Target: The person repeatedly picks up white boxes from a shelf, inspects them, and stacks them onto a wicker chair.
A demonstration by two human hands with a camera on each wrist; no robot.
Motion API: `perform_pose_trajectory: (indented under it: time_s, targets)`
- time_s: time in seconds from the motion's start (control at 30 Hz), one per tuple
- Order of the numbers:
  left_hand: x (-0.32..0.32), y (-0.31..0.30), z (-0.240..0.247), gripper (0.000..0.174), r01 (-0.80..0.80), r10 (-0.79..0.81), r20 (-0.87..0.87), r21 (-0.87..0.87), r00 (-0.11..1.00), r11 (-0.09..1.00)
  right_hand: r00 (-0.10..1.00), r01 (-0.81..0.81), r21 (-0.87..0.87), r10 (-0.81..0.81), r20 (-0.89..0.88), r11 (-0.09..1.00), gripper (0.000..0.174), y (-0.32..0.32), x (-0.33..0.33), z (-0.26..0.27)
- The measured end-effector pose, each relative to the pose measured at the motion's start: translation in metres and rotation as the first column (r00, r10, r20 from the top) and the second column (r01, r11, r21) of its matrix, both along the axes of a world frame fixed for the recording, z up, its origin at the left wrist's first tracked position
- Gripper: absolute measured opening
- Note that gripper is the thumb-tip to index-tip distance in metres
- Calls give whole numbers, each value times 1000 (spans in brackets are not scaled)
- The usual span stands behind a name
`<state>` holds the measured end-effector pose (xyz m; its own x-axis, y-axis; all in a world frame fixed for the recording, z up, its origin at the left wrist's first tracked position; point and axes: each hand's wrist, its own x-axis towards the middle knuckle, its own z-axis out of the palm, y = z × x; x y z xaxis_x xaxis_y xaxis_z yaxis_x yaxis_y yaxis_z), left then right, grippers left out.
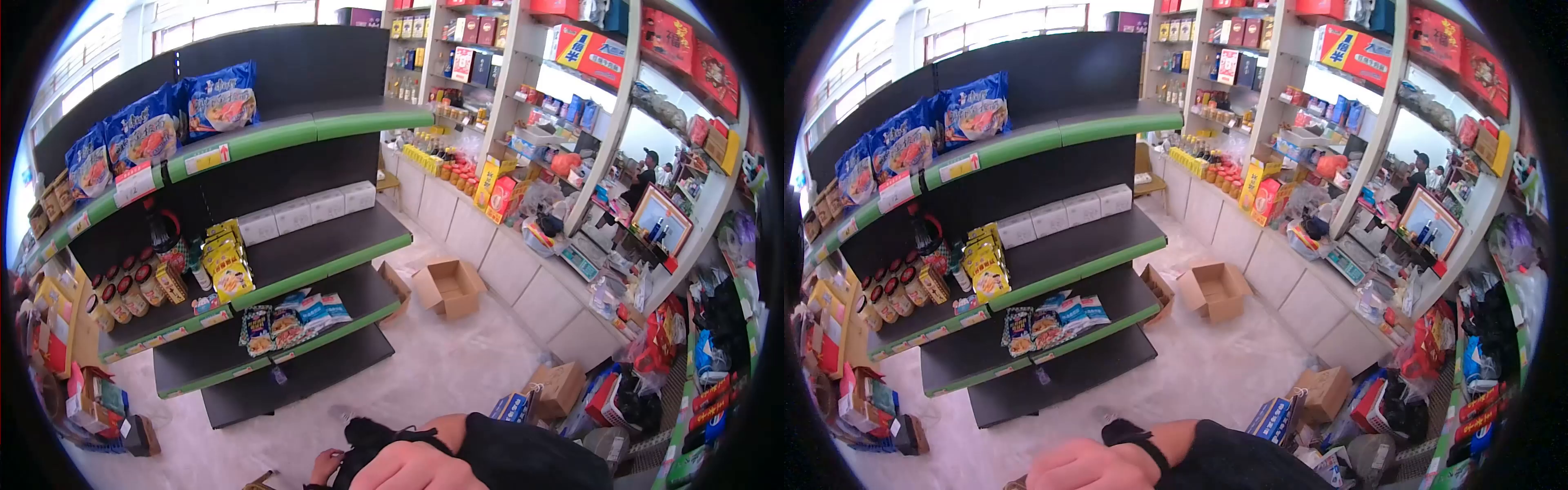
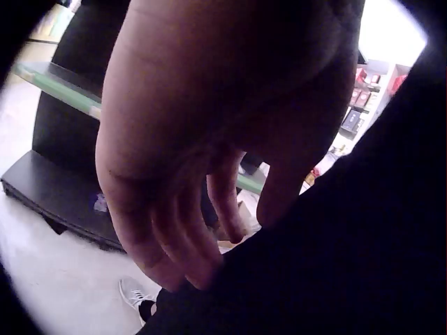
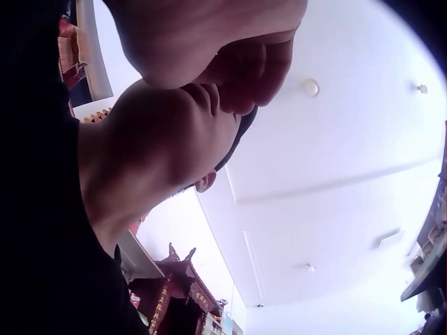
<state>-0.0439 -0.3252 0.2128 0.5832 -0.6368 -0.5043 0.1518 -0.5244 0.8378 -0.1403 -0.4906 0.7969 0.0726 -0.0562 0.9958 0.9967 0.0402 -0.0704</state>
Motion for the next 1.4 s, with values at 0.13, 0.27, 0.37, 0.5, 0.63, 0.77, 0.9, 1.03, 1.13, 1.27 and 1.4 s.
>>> perform_pose_trajectory:
  time_s: [0.13, 0.27, 0.37, 0.5, 0.63, 0.77, 0.9, 1.03, 1.13, 1.27, 1.4]
  targets:
    - [31, -53, 1, 30, 179, -171, 61, -160, 983, 971, 994, 93, -27, -94, -55, 995, 31, -48, 13, -15]
    - [70, -146, 143, 31, 238, -223, 121, -124, 967, 963, 829, 172, -182, -242, -505, 968, 20, -120, 30, -51]
    - [110, -199, 214, 30, 228, -144, 253, -341, 957, 912, 728, 555, -252, -610, -313, 792, 18, -181, 87, -85]
    - [173, -269, 283, 29, 84, -11, 187, -385, 982, 919, 308, 683, -344, -681, -664, 644, 26, -286, 157, -136]
    - [230, -343, 350, 29, 95, 24, 311, -363, 950, 927, 110, 691, -369, -595, -796, 622, 29, -393, 199, -199]
    - [273, -419, 384, 35, 113, 87, 420, -428, 903, 897, 37, 706, -360, -540, -841, 610, 30, -458, 232, -224]
    - [299, -476, 397, 44, 79, 140, 467, -418, 873, 905, 63, 675, -385, -570, -819, 629, 33, -500, 267, -237]
    - [326, -527, 383, 55, 71, 147, 629, -308, 763, 949, 65, 604, -367, -502, -862, 707, 42, -528, 296, -234]
    - [338, -552, 384, 63, 68, 149, 757, -247, 636, 967, 109, 549, -259, -375, -921, 795, 48, -555, 327, -242]
    - [357, -575, 358, 61, 13, 170, 848, -204, 502, 979, 75, 470, -232, -301, -951, 851, 64, -581, 366, -258]
    - [354, -571, 362, 57, 43, 163, 848, -213, 504, 976, 141, 416, -296, -383, -913, 860, 64, -597, 393, -281]
